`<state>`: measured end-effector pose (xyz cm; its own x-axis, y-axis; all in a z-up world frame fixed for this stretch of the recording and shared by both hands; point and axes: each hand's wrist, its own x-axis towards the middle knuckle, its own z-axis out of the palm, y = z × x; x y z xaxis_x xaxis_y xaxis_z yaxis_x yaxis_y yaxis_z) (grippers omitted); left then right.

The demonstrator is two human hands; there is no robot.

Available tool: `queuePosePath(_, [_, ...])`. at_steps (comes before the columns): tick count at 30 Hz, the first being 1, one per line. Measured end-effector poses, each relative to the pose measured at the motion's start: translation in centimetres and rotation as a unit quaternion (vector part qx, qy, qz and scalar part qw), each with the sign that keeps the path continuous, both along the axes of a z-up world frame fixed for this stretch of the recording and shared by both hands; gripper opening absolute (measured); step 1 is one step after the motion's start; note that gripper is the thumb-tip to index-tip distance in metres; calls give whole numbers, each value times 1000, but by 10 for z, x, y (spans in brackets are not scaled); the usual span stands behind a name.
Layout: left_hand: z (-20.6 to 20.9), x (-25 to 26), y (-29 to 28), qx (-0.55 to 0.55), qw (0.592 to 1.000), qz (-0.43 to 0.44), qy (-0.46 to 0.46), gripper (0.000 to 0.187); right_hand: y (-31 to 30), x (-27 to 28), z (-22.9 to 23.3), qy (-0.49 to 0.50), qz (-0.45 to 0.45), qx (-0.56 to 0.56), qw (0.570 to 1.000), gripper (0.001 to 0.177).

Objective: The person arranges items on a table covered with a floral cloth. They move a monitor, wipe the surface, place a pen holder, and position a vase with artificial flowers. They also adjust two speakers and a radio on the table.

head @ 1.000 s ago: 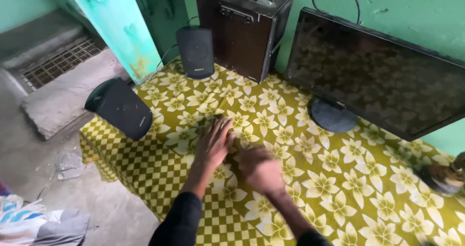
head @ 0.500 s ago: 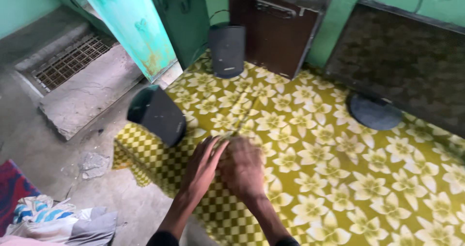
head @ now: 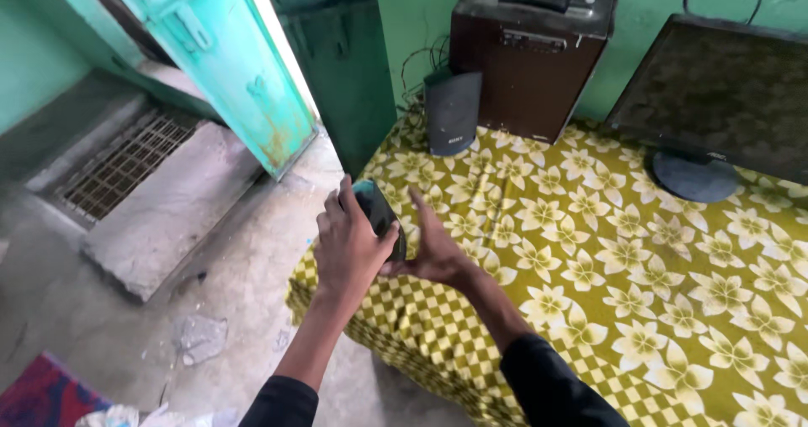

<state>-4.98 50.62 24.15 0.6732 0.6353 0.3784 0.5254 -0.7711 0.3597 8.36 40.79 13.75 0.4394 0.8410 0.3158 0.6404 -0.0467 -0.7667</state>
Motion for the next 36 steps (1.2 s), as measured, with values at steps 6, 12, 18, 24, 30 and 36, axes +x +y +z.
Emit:
queuePosePath(6, [2,13,30,-102,986,-128,-33,101,23,-18,20,23,-13,13,1000,144])
queuePosePath(12, [22,71,22,-120,959,-258,-5,113,-10,20,40,91,-150,105,979,138])
queuePosePath(18, [-8,129,27,-107,954,-276,56,99,-61,104,38,-26,-332,110,936,131])
queuePosePath(24, [-101,130,55,-44,956,-231,176,80,-90,173,16,-73,-409,88,906,133])
queuePosePath(30, [-155,124,82,54,949,-232,206,71,-65,195,-5,-43,-449,67,890,134])
queuePosePath(36, [-165,142,76,94,934,-239,247,71,-62,200,-18,-27,-438,111,892,138])
